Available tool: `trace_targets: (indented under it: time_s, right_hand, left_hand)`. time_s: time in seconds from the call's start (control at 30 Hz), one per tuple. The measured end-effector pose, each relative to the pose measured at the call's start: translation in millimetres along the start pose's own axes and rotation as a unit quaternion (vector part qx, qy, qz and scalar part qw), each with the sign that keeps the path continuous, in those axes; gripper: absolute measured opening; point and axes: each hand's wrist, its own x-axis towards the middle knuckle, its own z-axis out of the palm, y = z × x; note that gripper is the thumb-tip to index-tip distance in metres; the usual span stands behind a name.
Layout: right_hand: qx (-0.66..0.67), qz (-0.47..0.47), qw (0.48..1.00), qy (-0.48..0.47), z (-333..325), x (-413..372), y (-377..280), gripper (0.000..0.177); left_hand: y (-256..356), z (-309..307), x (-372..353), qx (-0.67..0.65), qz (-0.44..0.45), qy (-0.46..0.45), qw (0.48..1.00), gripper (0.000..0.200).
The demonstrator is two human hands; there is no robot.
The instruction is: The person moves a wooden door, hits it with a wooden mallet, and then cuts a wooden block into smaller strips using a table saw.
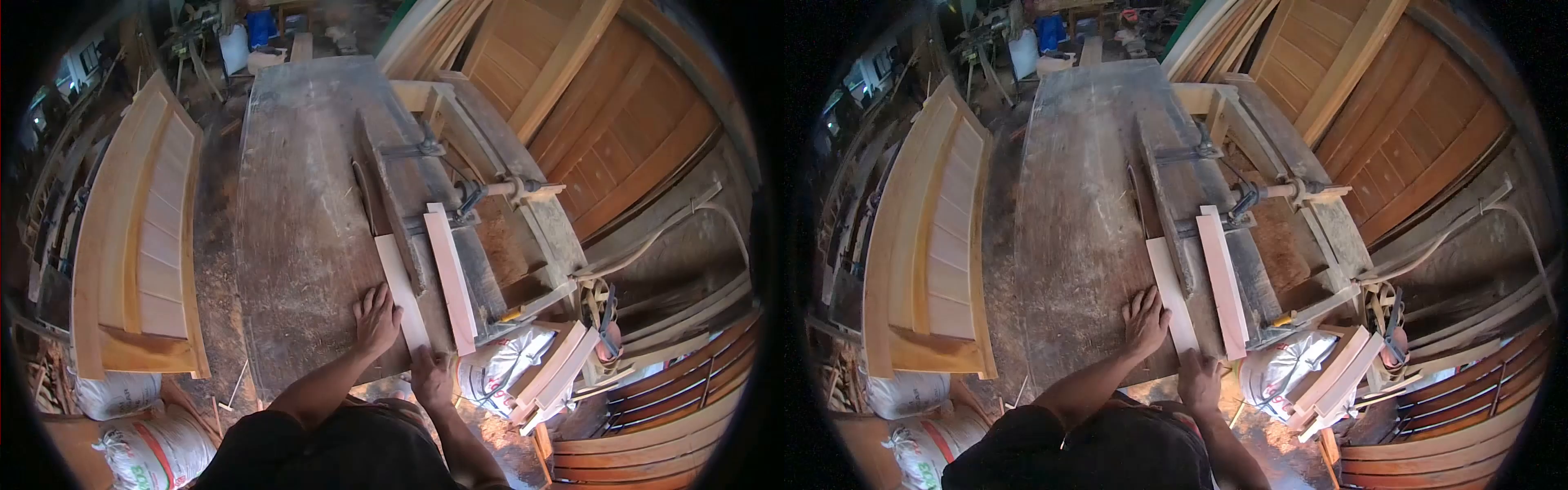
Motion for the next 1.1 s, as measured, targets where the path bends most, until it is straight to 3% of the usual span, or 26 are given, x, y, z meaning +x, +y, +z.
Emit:
trace_targets:
  time_s: [0.33,0.57,0.67,0.77,0.87,0.97,1.0,1.1]
  right_hand:
    - [-0.023,-0.040,0.999,0.014,4,19,-1,0.016]
    - [-0.043,-0.011,0.999,-0.010,12,45,-5,0.019]
    - [0.023,0.063,0.998,0.003,26,56,-4,0.022]
    - [0.025,0.047,0.999,-0.007,20,82,-12,0.028]
    - [0.017,0.037,0.999,0.034,28,105,-18,0.018]
    - [0.027,0.000,0.999,-0.040,31,121,-10,0.024]
    - [-0.023,-0.017,0.999,-0.019,28,117,-9,0.036]
    - [-0.059,-0.260,0.962,-0.067,12,103,23,0.049]
  left_hand:
    - [-1,5,7,0.040,-0.003,0.006,0.999,0.062]
    - [-9,6,28,0.022,-0.023,0.014,0.999,0.061]
    - [-9,6,25,0.016,-0.016,0.001,1.000,0.061]
    - [-4,2,4,0.009,-0.002,-0.006,1.000,0.061]
    - [-2,2,-9,-0.019,0.000,-0.010,1.000,0.060]
    - [-8,4,6,-0.031,-0.009,0.017,0.999,0.057]
    - [-7,4,5,-0.029,-0.010,0.016,0.999,0.055]
    - [-8,0,10,-0.024,-0.010,0.024,0.999,0.052]
